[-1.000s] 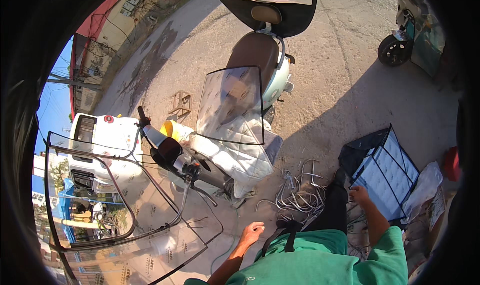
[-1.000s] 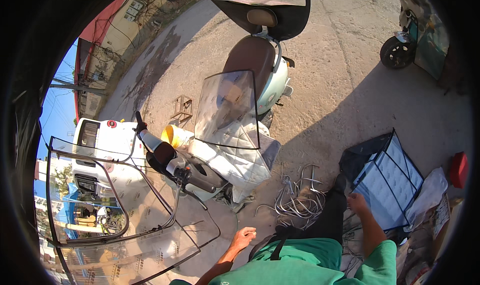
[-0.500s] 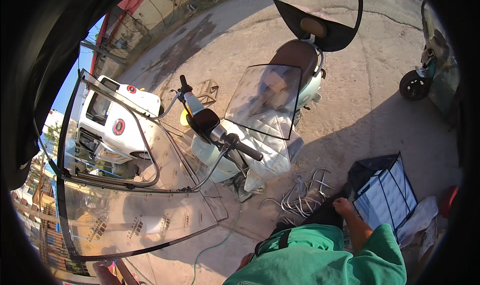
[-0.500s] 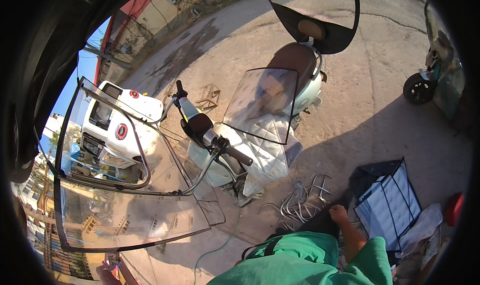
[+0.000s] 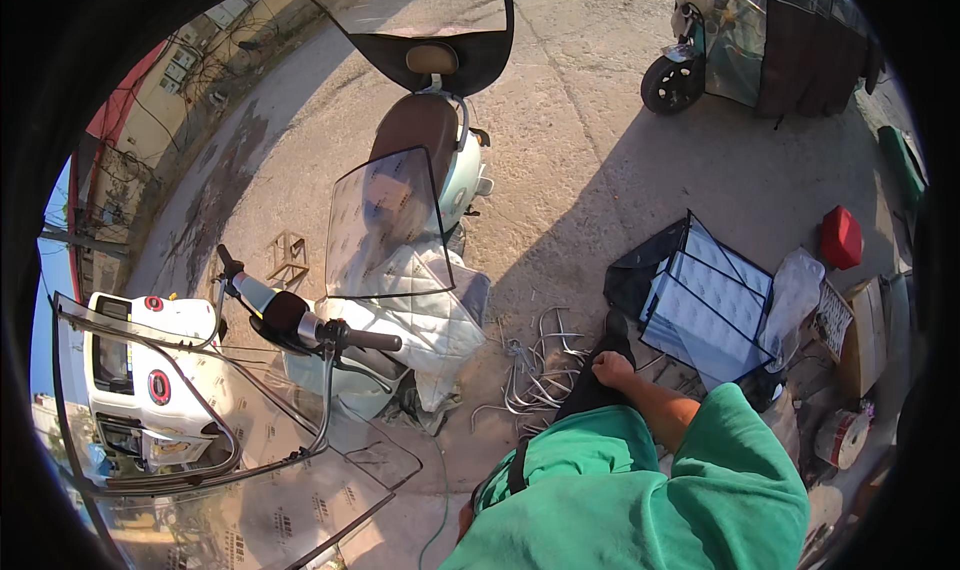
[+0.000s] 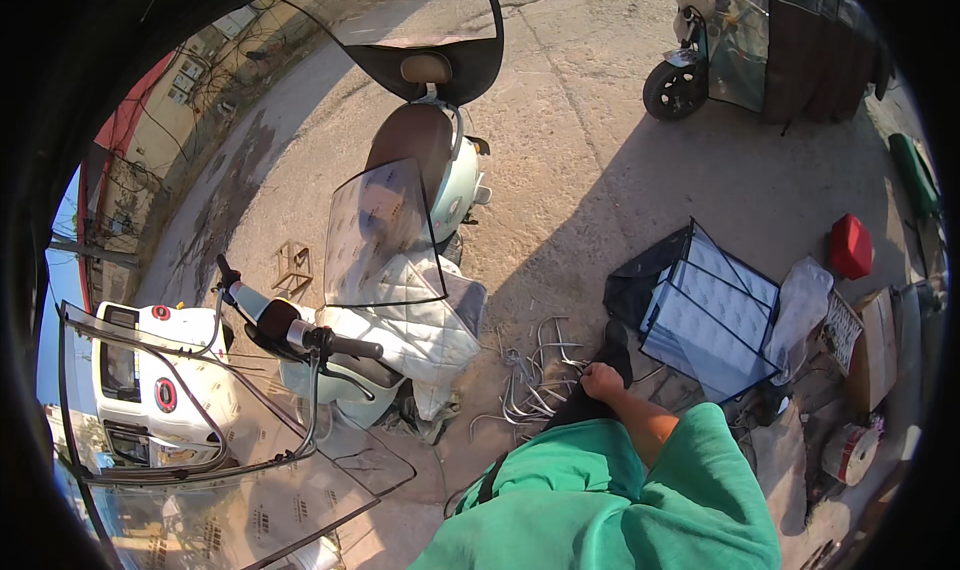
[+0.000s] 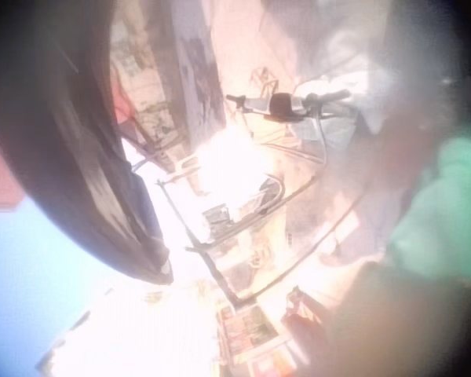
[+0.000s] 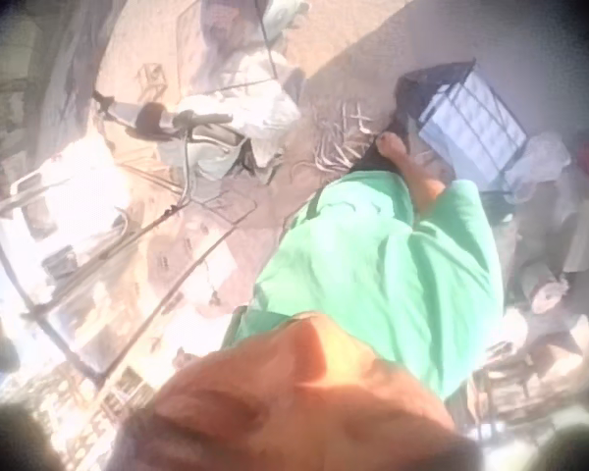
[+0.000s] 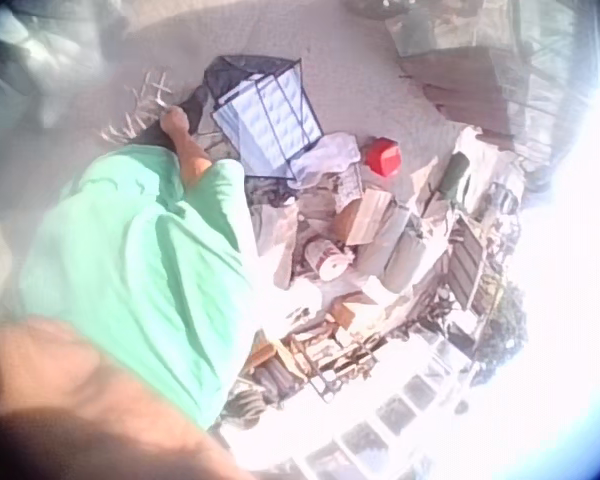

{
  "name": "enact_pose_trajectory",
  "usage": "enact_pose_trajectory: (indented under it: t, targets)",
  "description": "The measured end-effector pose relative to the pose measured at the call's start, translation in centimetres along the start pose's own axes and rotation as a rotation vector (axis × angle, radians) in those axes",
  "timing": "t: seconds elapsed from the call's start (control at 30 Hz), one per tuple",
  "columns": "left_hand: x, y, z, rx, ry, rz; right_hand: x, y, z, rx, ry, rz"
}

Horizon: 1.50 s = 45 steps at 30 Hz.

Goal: The person assembles a transparent plastic windshield onto a scooter by inserting a black rubber gasket into the frame channel. They handle the windshield and gasket by hand, aligning and pressing the gasket into place around the edges of the windshield while working outdoors near parked scooters.

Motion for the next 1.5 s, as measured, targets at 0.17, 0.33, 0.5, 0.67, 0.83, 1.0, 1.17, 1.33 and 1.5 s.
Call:
enact_pose_trajectory:
  t: [0.17,0.33,0.5,0.67,0.83,1.0,1.17,1.33,1.5]
  targets:
    - [2.5,3.3,-7.8,0.107,-0.001,0.103,-0.4,-3.5,-0.7,0.075,-0.01,-0.086]
    - [5.8,8.6,-19.0,0.168,-0.022,0.141,3.1,-7.9,-3.9,0.316,0.043,-0.067]
    - [10.1,17.5,-29.5,-0.044,-0.131,0.151,8.7,-13.7,-8.4,0.409,0.115,0.042]
    - [9.6,29.3,-44.0,0.175,0.12,0.215,10.1,-16.7,-15.4,0.493,0.161,0.078]
    - [10.1,35.1,-55.2,0.138,0.153,0.261,7.5,-13.9,-24.3,0.908,0.564,0.238]
    - [13.7,39.6,-63.1,0.169,0.112,0.263,3.8,-11.8,-32.5,1.095,0.752,0.136]
    - [16.3,45.1,-67.1,0.262,-0.002,0.306,6.9,-14.6,-37.5,0.696,0.535,0.136]
    - [20.4,54.2,-73.7,0.389,-0.011,0.352,15.3,-28.3,-34.7,0.505,0.285,0.105]
    - [24.7,65.1,-84.3,0.432,0.036,0.406,21.5,-38.0,-34.8,1.38,0.846,-0.008]
Point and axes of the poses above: each hand's wrist, its own x-axis towards the middle knuckle, its own y-axis out of the palm, z = x × y, the point moved 7 cm from there along x, towards the middle knuckle, and after that the axes turned 14 degrees about -x, right-handed, at the moved point
